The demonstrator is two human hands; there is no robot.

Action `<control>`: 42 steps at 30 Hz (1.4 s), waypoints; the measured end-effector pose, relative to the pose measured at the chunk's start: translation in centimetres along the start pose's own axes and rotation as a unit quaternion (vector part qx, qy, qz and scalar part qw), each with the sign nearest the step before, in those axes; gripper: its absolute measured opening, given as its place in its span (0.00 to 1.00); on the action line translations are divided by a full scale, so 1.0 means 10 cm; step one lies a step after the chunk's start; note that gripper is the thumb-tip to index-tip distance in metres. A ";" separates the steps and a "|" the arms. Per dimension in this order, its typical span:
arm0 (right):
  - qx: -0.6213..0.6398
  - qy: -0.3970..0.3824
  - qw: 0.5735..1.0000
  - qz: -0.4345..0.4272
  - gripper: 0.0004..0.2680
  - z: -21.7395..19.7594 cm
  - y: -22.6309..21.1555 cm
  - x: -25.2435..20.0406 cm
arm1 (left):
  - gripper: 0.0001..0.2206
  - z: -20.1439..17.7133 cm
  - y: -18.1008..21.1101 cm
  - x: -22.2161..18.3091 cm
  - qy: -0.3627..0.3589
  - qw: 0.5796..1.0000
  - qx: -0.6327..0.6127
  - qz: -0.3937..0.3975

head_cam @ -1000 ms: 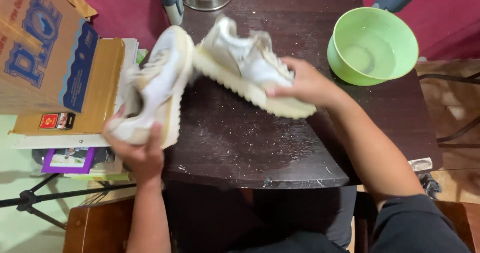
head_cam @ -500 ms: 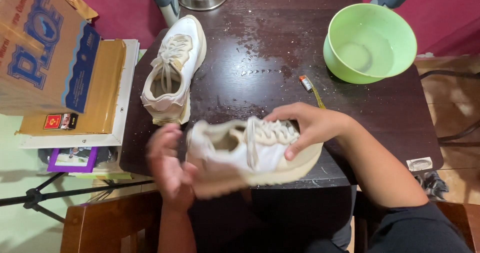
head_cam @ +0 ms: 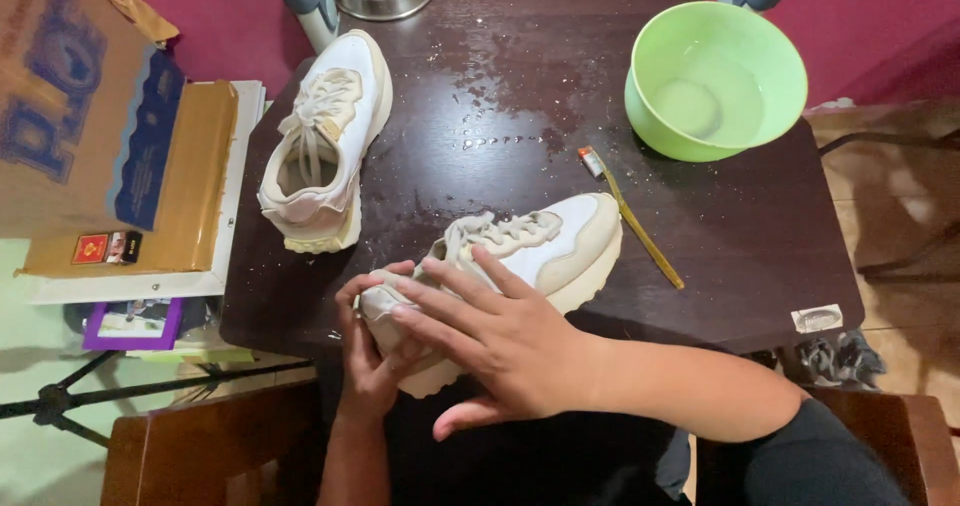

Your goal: Cleaning a white sneaker using a toothbrush and water at a repair bench.

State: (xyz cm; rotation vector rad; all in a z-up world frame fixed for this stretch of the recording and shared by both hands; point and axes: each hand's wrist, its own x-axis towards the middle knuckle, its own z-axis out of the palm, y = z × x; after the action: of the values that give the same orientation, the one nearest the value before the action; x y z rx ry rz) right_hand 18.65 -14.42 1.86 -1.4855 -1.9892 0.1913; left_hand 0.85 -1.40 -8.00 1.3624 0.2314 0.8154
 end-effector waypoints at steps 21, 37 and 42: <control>-0.244 -0.149 0.958 -0.017 0.33 -0.20 0.31 0.09 | 0.28 -0.05 -0.09 0.03 0.012 1.000 -0.020 -0.009; -0.299 -0.157 0.937 0.086 0.27 -0.28 0.48 0.07 | 0.33 -0.13 -0.30 0.03 0.018 0.999 0.026 0.016; -0.398 0.004 0.887 0.232 0.22 -0.50 0.95 -0.13 | 0.32 -0.11 -0.19 0.07 0.016 1.000 0.002 0.007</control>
State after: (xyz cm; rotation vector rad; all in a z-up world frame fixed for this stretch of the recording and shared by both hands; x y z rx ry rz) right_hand 29.38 -13.48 0.78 -2.4595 -1.7354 -0.5024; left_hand 1.42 -0.08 -9.83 1.3574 0.2489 0.8496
